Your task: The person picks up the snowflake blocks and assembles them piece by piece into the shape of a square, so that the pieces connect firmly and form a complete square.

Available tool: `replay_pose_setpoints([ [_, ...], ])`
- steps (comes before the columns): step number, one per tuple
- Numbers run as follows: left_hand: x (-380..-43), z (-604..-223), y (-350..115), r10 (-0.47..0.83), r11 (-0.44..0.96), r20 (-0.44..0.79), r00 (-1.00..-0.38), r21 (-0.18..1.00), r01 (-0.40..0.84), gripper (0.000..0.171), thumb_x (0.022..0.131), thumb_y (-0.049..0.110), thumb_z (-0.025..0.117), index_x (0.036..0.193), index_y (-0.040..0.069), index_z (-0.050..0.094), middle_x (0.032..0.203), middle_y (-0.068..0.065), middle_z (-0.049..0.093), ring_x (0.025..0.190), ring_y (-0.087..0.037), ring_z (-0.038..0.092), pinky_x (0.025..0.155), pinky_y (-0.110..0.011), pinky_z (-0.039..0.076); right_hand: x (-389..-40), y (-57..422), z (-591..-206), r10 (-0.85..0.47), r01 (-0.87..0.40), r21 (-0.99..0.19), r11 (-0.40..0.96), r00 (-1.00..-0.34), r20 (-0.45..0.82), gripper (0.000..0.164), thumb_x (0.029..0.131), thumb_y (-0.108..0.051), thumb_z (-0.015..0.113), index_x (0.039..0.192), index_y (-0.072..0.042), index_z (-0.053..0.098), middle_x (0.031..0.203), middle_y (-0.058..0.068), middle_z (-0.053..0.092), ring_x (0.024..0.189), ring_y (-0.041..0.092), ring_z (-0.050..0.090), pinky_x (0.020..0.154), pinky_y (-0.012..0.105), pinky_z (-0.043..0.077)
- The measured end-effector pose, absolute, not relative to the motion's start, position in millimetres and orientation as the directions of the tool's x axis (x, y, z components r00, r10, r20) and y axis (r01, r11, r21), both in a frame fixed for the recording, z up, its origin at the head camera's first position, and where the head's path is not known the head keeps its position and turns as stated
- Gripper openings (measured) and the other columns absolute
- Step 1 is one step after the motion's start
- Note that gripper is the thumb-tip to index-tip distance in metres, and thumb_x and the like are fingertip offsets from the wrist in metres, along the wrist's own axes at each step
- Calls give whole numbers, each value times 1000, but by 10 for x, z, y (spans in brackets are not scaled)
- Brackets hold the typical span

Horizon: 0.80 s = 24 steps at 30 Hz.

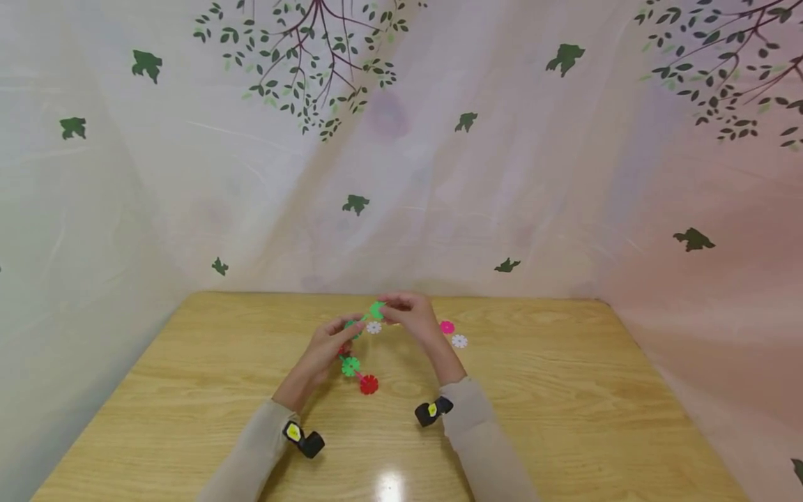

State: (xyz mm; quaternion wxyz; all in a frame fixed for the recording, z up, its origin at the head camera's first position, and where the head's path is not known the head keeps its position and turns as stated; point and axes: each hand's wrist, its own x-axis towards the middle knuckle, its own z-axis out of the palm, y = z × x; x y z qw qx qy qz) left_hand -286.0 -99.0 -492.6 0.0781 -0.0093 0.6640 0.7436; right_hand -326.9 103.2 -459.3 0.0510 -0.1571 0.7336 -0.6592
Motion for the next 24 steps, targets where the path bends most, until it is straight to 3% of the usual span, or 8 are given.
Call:
replay_pose_setpoints([
  [12,-2865,-4931,-978,112,-83,-104,-988,990,-113,38,94,27,75,124,6,70,80,7,50,62,-6,41,63,-21,47,-3232,1002,-4588,-305,-200,-975,92,-938,164,31,96,-3,68,122,14,65,115,27,71,82,6,67,77,24,58],
  [24,-2860,-4908,-995,139,-100,-102,-985,988,-116,35,95,23,74,123,2,70,80,6,50,61,-7,42,59,-20,46,-3231,929,-4582,-250,-212,-975,59,-949,191,23,93,-3,73,110,12,71,100,19,76,76,6,65,72,26,57],
])
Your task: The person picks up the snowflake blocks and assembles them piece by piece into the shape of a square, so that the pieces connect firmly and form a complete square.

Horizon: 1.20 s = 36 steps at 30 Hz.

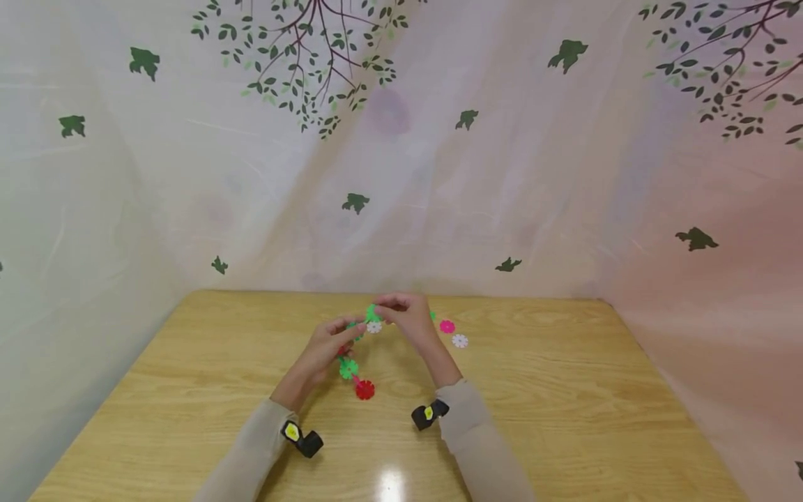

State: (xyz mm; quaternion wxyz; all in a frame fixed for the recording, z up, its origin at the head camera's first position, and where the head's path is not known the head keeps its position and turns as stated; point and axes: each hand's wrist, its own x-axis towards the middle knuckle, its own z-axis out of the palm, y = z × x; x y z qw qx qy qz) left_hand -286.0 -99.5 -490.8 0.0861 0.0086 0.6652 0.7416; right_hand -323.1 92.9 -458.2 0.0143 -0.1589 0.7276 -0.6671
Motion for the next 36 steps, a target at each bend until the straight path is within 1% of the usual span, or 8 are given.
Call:
replay_pose_setpoints([
  [6,-2880,-4885,-1007,132,-142,-98,-986,983,-117,34,95,17,72,123,-3,67,84,5,51,60,-5,41,55,-17,43,-3222,856,-4592,-216,-224,-974,39,-953,211,20,93,-2,72,107,12,72,94,11,76,74,8,65,69,25,56],
  [12,-2876,-4875,-1006,142,-168,-89,-986,979,-113,33,96,14,70,122,-6,66,76,6,45,57,-4,34,52,-18,32,-3184,830,-4598,-174,-226,-973,38,-961,217,18,92,-3,74,105,10,74,93,13,76,72,9,63,68,22,54],
  [15,-2869,-4853,-1014,141,-170,-86,-986,979,-109,33,96,14,70,122,-6,66,74,7,44,56,-4,33,52,-19,30,-3169,820,-4589,-166,-229,-973,33,-961,220,19,91,-4,75,103,10,74,91,13,76,71,11,63,68,23,54],
  [19,-2860,-4822,-1027,151,-176,-73,-986,979,-100,32,97,14,69,122,-6,66,72,7,45,55,-4,32,51,-19,30,-3155,818,-4576,-166,-224,-974,13,-961,219,19,91,-4,76,103,11,74,88,8,76,73,17,64,68,24,55],
  [26,-2850,-4810,-1043,143,-181,-56,-988,980,-81,27,97,10,68,120,-5,67,72,7,45,52,-3,31,48,-18,28,-3137,796,-4551,-165,-219,-976,-1,-962,216,18,91,-2,75,102,12,74,85,3,76,68,9,62,67,27,55],
  [29,-2857,-4822,-1050,145,-145,-51,-988,987,-72,29,97,12,69,122,-3,67,75,6,48,52,-3,32,48,-18,30,-3138,810,-4544,-200,-211,-977,-1,-958,207,21,92,-4,74,105,12,73,86,-1,75,72,9,63,70,25,55],
  [32,-2852,-4828,-1045,176,-93,-37,-984,994,-54,33,97,16,69,127,2,67,82,6,51,54,-5,36,49,-18,33,-3154,847,-4550,-234,-213,-977,9,-950,205,22,94,-5,72,108,12,72,88,-3,75,75,9,64,72,24,55],
  [36,-2843,-4841,-1039,227,-22,0,-974,1000,-5,37,100,21,66,135,9,64,92,4,56,61,-8,45,53,-19,42,-3182,883,-4577,-250,-220,-975,25,-946,207,23,94,-6,72,110,12,71,93,1,76,78,7,65,73,24,57],
])
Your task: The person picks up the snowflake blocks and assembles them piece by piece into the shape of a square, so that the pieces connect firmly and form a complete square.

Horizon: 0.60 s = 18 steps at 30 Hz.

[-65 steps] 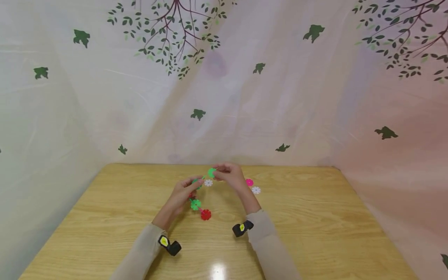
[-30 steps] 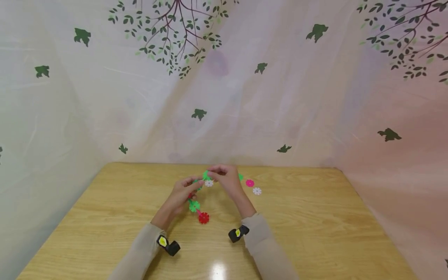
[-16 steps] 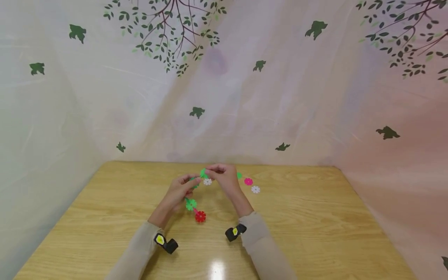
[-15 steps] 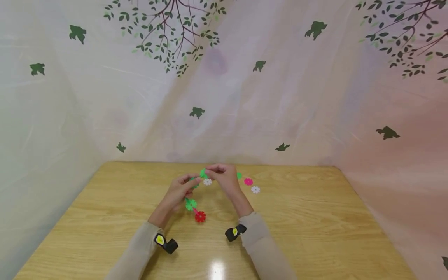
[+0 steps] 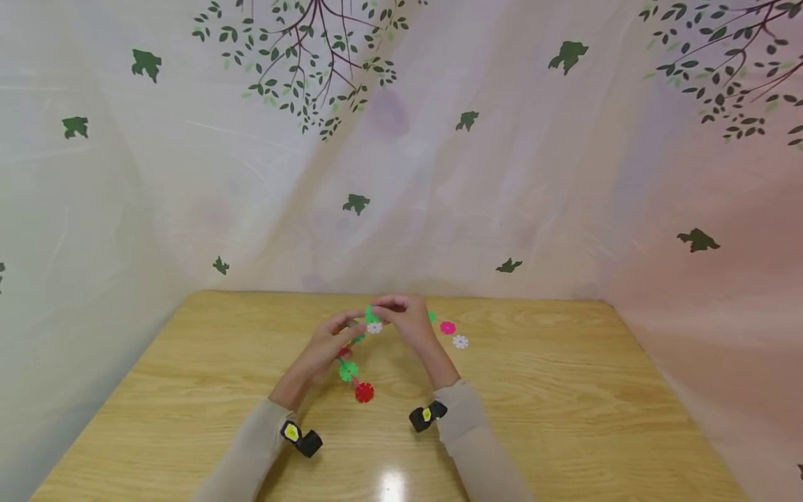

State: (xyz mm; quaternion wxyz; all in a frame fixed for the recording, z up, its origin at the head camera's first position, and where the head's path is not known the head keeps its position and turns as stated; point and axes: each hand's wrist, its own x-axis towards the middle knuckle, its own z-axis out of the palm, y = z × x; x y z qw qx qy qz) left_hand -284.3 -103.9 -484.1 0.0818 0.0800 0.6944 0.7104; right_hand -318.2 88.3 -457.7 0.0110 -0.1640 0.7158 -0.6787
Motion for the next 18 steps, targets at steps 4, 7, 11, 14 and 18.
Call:
replay_pose_setpoints([
  [4,-2852,-4871,-1041,275,17,25,-961,999,30,38,102,21,63,138,10,60,98,0,57,75,-16,52,57,-21,48,-3194,885,-4606,-245,-221,-974,50,-948,202,24,94,-7,73,110,11,72,100,10,77,78,6,66,73,29,58],
  [7,-2859,-4877,-1046,299,37,23,-954,999,36,39,102,21,63,139,10,58,103,-3,58,81,-19,52,58,-22,48,-3190,880,-4611,-242,-218,-974,62,-950,197,24,93,-7,73,110,11,72,103,16,76,78,6,65,73,30,58],
  [11,-2869,-4874,-1048,301,52,5,-954,998,22,38,102,23,62,138,10,58,110,-7,57,85,-20,52,59,-22,48,-3196,874,-4617,-242,-207,-976,71,-953,184,24,94,-7,73,111,10,72,105,19,75,77,6,65,72,28,56],
  [14,-2872,-4874,-1049,296,55,-11,-955,998,6,37,102,24,62,137,10,58,115,-10,57,87,-20,53,61,-23,48,-3206,876,-4626,-246,-198,-976,88,-954,172,26,94,-9,73,112,10,71,106,20,75,77,7,64,72,28,57],
  [18,-2864,-4877,-1061,304,58,-20,-953,998,-2,37,103,25,61,138,12,57,121,-12,57,93,-21,54,65,-25,49,-3207,887,-4624,-261,-199,-973,114,-951,164,28,95,-11,73,114,10,71,108,21,74,79,7,64,74,31,58],
])
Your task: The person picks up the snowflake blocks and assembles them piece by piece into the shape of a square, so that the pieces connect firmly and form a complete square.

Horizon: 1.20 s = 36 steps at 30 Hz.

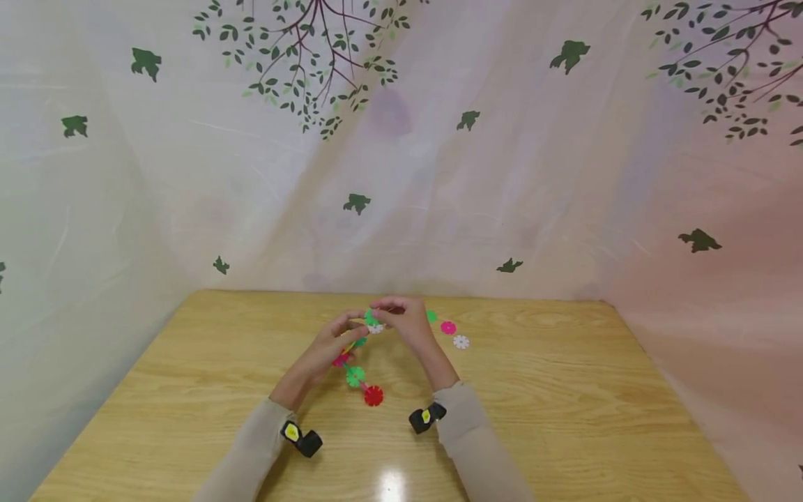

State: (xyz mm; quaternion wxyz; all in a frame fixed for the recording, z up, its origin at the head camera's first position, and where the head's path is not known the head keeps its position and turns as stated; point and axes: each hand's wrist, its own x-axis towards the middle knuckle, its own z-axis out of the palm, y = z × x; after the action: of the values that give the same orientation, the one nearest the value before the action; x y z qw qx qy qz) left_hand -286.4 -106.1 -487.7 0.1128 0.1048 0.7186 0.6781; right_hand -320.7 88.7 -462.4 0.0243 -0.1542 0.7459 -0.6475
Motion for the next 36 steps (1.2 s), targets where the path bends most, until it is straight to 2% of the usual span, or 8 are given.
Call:
replay_pose_setpoints([
  [7,-2863,-4879,-1085,311,44,-13,-950,999,1,42,105,27,57,145,15,52,126,-18,59,100,-19,55,71,-27,49,-3195,907,-4577,-303,-193,-971,142,-942,143,29,98,-14,69,120,5,71,116,23,72,92,18,67,84,44,60],
  [12,-2869,-4877,-1085,307,37,-16,-952,999,-5,40,106,26,54,145,14,52,111,-6,58,92,-19,51,69,-27,48,-3198,955,-4534,-310,-176,-971,161,-943,120,33,101,-16,64,125,6,67,117,22,72,101,34,68,86,48,59],
  [17,-2878,-4885,-1073,274,31,-41,-961,999,-34,39,107,23,54,145,14,53,103,1,55,91,-15,51,68,-26,48,-3230,1104,-4403,-270,-180,-970,165,-954,131,34,101,-20,66,125,4,68,108,13,74,95,25,71,86,45,60],
  [22,-2881,-4890,-1067,241,35,-60,-969,998,-53,40,105,24,55,143,14,52,112,-8,58,93,-15,53,69,-26,48,-3273,1363,-4218,-215,-179,-965,190,-967,137,34,101,-22,66,124,3,68,103,9,73,91,18,70,82,34,61],
  [26,-2867,-4880,-1063,239,28,-65,-969,998,-60,39,104,25,52,142,16,51,120,-14,56,95,-16,52,70,-26,48,-3312,1584,-4144,-247,-158,-935,317,-966,80,33,103,-22,62,125,2,67,112,21,71,97,26,70,86,37,60],
  [29,-2854,-4875,-1054,239,-4,-72,-968,997,-75,36,104,24,51,140,17,51,110,-8,54,86,-16,49,65,-23,47,-3346,1745,-4155,-299,-139,-887,440,-954,2,33,104,-20,61,125,4,67,113,26,70,91,27,70,82,40,60],
  [34,-2858,-4905,-1020,209,-56,-87,-974,993,-101,33,104,22,52,136,16,51,100,-2,49,73,-15,46,59,-20,44,-3405,2000,-4291,-355,-130,-787,603,-927,-120,31,100,-13,65,119,10,68,106,28,73,79,22,69,74,42,60],
  [36,-2868,-4928,-1001,188,-61,-96,-977,992,-109,32,104,23,52,135,15,51,101,-2,48,71,-14,46,58,-20,44,-3415,2089,-4358,-351,-119,-746,655,-922,-161,27,97,-10,67,114,11,69,96,25,73,75,22,67,71,41,60],
])
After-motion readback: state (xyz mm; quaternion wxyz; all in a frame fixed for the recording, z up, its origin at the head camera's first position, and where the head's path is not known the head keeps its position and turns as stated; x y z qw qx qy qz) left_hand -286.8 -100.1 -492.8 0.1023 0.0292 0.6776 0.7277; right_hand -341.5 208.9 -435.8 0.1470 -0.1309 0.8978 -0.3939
